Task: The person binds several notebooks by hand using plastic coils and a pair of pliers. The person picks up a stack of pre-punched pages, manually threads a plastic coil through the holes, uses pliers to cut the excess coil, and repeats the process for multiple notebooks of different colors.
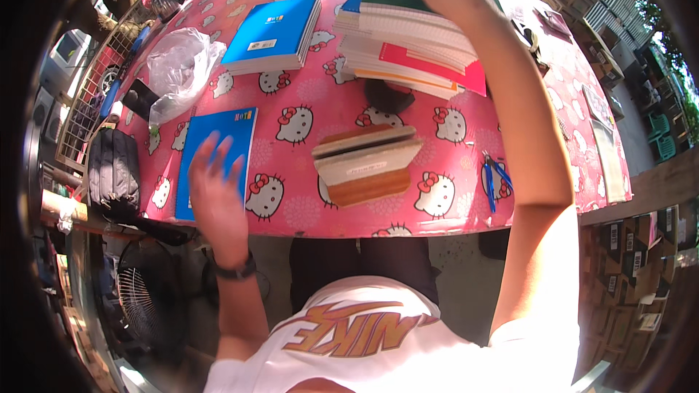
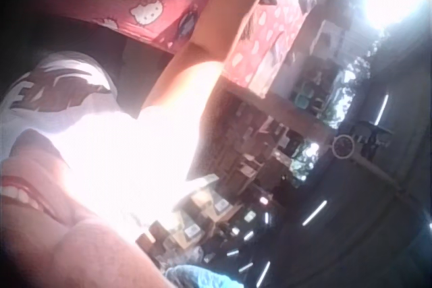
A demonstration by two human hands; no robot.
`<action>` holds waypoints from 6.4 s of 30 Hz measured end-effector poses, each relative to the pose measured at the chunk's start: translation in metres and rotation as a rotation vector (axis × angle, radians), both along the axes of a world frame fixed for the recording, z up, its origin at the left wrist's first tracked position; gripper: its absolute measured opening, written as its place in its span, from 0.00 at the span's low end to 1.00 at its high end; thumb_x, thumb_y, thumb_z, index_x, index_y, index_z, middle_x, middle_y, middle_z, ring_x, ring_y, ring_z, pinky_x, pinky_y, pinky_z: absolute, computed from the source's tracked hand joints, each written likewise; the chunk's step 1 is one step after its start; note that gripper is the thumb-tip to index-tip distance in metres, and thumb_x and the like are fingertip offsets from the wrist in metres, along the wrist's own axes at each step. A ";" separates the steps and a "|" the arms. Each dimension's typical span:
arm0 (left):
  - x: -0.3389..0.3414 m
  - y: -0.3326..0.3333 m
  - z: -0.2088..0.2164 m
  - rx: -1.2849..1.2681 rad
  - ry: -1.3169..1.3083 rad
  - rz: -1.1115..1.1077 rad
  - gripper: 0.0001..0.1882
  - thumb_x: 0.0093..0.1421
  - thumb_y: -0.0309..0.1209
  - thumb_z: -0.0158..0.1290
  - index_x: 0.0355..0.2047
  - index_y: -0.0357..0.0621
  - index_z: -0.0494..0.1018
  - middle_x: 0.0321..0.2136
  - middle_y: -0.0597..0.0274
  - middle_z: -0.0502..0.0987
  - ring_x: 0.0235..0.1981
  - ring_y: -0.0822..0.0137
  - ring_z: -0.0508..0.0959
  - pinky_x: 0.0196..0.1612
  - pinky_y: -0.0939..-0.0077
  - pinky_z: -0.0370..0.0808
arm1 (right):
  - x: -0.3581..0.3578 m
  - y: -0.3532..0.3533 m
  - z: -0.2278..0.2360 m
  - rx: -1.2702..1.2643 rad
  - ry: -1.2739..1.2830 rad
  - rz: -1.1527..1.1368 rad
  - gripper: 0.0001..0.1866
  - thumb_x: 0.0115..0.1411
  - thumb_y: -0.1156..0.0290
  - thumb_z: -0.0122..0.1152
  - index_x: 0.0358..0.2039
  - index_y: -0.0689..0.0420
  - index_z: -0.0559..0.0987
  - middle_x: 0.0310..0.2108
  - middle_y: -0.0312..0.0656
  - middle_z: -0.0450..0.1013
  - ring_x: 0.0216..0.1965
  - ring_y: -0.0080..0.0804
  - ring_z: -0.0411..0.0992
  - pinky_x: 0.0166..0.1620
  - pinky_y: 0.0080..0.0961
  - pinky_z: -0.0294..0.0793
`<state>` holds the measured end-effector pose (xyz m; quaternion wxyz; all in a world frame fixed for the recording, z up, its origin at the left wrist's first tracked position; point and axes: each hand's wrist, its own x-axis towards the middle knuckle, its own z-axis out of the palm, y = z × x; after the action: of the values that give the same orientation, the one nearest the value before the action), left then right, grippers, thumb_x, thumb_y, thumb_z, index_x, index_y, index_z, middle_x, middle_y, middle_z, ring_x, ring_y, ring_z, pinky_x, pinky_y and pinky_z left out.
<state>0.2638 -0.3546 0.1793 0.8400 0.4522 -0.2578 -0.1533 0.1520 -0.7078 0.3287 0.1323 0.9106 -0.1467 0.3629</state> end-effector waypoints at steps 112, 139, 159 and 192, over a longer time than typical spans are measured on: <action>0.042 -0.083 0.011 0.035 -0.062 -0.133 0.16 0.63 0.39 0.46 0.22 0.46 0.72 0.21 0.74 0.69 0.25 0.82 0.67 0.33 0.84 0.65 | -0.153 0.063 -0.189 0.927 -0.340 0.000 0.28 0.58 0.55 0.52 0.50 0.65 0.66 0.50 0.59 0.63 0.52 0.52 0.62 0.55 0.41 0.59; 0.046 -0.094 -0.002 0.090 -0.447 0.359 0.18 0.58 0.28 0.49 0.49 0.38 0.67 0.39 0.58 0.73 0.39 0.68 0.72 0.44 0.75 0.69 | -0.432 -0.253 -0.183 0.829 -0.620 -0.235 0.13 0.58 0.67 0.52 0.41 0.60 0.72 0.39 0.49 0.73 0.40 0.46 0.72 0.46 0.37 0.71; -0.114 -0.131 0.038 0.487 -1.375 0.343 0.23 0.43 0.47 0.62 0.36 0.50 0.73 0.27 0.64 0.67 0.36 0.62 0.69 0.60 0.40 0.45 | -0.199 0.110 -0.111 1.455 -0.511 0.436 0.17 0.61 0.70 0.51 0.51 0.58 0.68 0.26 0.30 0.62 0.18 0.11 0.58 0.19 0.09 0.54; -0.096 -0.111 0.047 0.189 -1.209 0.051 0.09 0.46 0.26 0.61 0.30 0.50 0.78 0.27 0.69 0.75 0.32 0.65 0.75 0.44 0.65 0.64 | -0.179 0.129 -0.087 1.120 -0.040 0.355 0.19 0.63 0.58 0.51 0.46 0.61 0.72 0.32 0.36 0.64 0.29 0.23 0.59 0.36 0.19 0.64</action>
<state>0.1679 -0.4657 0.2265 0.5047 0.5376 -0.6632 0.1285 -0.0266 -0.5788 0.2420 -0.4345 0.8454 -0.1639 0.2638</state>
